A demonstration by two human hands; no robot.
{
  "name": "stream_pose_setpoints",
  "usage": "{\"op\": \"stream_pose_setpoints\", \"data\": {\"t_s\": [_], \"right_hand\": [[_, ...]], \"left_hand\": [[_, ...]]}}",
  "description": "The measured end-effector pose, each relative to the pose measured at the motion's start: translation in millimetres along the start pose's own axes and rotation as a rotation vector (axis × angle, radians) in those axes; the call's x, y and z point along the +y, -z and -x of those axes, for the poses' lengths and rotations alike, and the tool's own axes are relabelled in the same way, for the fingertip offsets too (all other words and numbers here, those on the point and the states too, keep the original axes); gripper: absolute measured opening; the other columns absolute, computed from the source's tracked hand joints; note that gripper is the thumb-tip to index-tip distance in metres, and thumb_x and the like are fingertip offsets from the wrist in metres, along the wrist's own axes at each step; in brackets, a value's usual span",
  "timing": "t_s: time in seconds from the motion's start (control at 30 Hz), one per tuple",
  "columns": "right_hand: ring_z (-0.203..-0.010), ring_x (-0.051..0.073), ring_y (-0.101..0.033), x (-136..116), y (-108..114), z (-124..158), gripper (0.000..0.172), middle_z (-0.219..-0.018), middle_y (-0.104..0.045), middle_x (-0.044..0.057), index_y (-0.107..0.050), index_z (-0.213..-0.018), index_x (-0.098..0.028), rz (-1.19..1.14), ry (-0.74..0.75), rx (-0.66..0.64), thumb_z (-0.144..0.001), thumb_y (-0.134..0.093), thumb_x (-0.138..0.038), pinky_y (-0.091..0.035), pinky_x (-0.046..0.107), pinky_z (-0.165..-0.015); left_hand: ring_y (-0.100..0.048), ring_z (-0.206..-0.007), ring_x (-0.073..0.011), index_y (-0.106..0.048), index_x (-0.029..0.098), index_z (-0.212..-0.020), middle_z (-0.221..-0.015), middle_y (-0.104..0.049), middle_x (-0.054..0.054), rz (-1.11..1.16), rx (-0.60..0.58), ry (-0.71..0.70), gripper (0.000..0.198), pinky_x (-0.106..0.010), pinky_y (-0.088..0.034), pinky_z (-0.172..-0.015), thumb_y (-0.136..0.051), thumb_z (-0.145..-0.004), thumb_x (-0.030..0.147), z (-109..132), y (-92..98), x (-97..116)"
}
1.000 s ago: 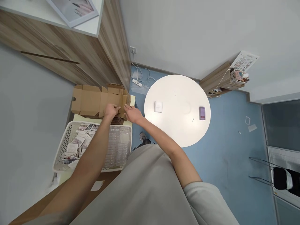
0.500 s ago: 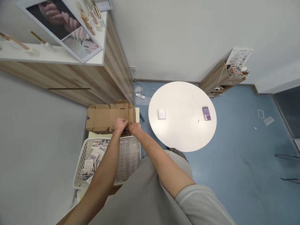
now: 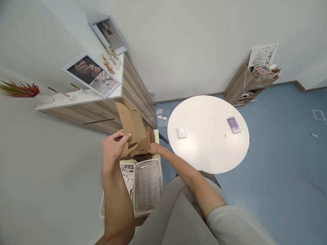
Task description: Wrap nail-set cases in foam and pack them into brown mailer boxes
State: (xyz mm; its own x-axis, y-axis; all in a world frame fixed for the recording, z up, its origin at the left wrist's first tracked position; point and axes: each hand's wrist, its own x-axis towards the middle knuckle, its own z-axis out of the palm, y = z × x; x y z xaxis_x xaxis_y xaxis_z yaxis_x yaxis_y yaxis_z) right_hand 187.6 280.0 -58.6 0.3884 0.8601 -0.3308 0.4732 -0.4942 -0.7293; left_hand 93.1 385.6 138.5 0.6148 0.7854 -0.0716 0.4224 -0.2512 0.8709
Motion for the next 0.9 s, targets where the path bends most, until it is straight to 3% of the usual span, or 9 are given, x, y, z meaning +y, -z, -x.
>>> {"op": "stream_pose_setpoints", "data": {"t_s": [0.1, 0.17, 0.27, 0.43, 0.6, 0.7, 0.8, 0.9], "right_hand": [[-0.107, 0.026, -0.085, 32, 29, 39, 0.035, -0.139, -0.083, 0.012, -0.083, -0.134, -0.018, -0.145, -0.079, 0.018, -0.114, -0.058, -0.032, -0.067, 0.036, -0.101], [-0.103, 0.025, -0.086, 64, 54, 76, 0.04, -0.148, -0.079, 0.013, -0.079, -0.144, -0.019, -0.333, -0.181, 0.068, -0.114, -0.059, -0.035, -0.069, 0.037, -0.098], [-0.097, 0.024, -0.085, 118, 96, 137, 0.042, -0.14, -0.082, 0.015, -0.079, -0.146, -0.018, -0.523, -0.312, 0.217, -0.114, -0.059, -0.037, -0.07, 0.036, -0.089], [-0.1, 0.022, -0.083, 199, 160, 230, 0.043, -0.146, -0.079, 0.016, -0.077, -0.147, -0.017, -0.637, -0.427, 0.485, -0.112, -0.06, -0.035, -0.068, 0.031, -0.084], [-0.107, 0.022, -0.082, 252, 198, 302, 0.048, -0.152, -0.075, 0.014, -0.073, -0.153, -0.02, -0.65, -0.478, 0.644, -0.112, -0.058, -0.038, -0.068, 0.034, -0.09], [-0.111, 0.023, -0.082, 278, 207, 334, 0.052, -0.148, -0.077, 0.014, -0.069, -0.158, -0.02, -0.63, -0.515, 0.663, -0.112, -0.056, -0.041, -0.068, 0.036, -0.095], [-0.113, 0.023, -0.082, 301, 207, 358, 0.054, -0.144, -0.079, 0.014, -0.065, -0.161, -0.019, -0.61, -0.546, 0.641, -0.113, -0.055, -0.041, -0.067, 0.038, -0.098], [-0.114, 0.024, -0.082, 323, 202, 370, 0.055, -0.138, -0.082, 0.014, -0.064, -0.163, -0.02, -0.591, -0.578, 0.579, -0.113, -0.056, -0.041, -0.067, 0.041, -0.101]], "left_hand": [[-0.084, -0.105, -0.0261, -0.071, 0.022, -0.072, -0.125, -0.085, -0.006, 0.049, -0.044, -0.11, 0.021, -0.034, -0.071, -0.09, -0.073, -0.083, 0.039, 11, -21.5, 32], [-0.084, -0.109, -0.0261, -0.073, 0.021, -0.072, -0.124, -0.085, -0.007, 0.02, -0.062, -0.204, 0.021, -0.035, -0.071, -0.095, -0.073, -0.085, 0.037, 18, -49.6, 49], [-0.084, -0.115, -0.0274, -0.083, 0.021, -0.082, -0.123, -0.087, -0.006, -0.067, -0.125, -0.33, 0.019, -0.037, -0.07, -0.103, -0.072, -0.091, 0.033, 32, -108.9, 70], [-0.08, -0.131, -0.0302, -0.091, 0.021, -0.104, -0.134, -0.085, -0.005, -0.312, -0.336, -0.558, 0.028, -0.042, -0.065, -0.116, -0.063, -0.104, 0.024, 55, -229.4, 84], [-0.079, -0.13, -0.0308, -0.087, 0.017, -0.128, -0.152, -0.076, -0.011, -0.617, -0.554, -0.625, 0.039, -0.041, -0.066, -0.107, -0.052, -0.11, 0.018, 77, -345.1, 69], [-0.081, -0.122, -0.0337, -0.079, 0.014, -0.144, -0.144, -0.079, -0.019, -0.829, -0.699, -0.591, 0.049, -0.043, -0.067, -0.098, -0.046, -0.107, 0.01, 93, -401.5, 50], [-0.082, -0.115, -0.039, -0.074, 0.003, -0.147, -0.12, -0.083, -0.028, -0.954, -0.846, -0.55, 0.055, -0.048, -0.065, -0.095, -0.046, -0.1, 0.0, 112, -441.7, 26], [-0.083, -0.112, -0.0436, -0.082, 0.001, -0.128, -0.106, -0.082, -0.031, -0.931, -0.949, -0.515, 0.045, -0.053, -0.065, -0.095, -0.052, -0.095, -0.001, 133, -465.5, 1]]}}
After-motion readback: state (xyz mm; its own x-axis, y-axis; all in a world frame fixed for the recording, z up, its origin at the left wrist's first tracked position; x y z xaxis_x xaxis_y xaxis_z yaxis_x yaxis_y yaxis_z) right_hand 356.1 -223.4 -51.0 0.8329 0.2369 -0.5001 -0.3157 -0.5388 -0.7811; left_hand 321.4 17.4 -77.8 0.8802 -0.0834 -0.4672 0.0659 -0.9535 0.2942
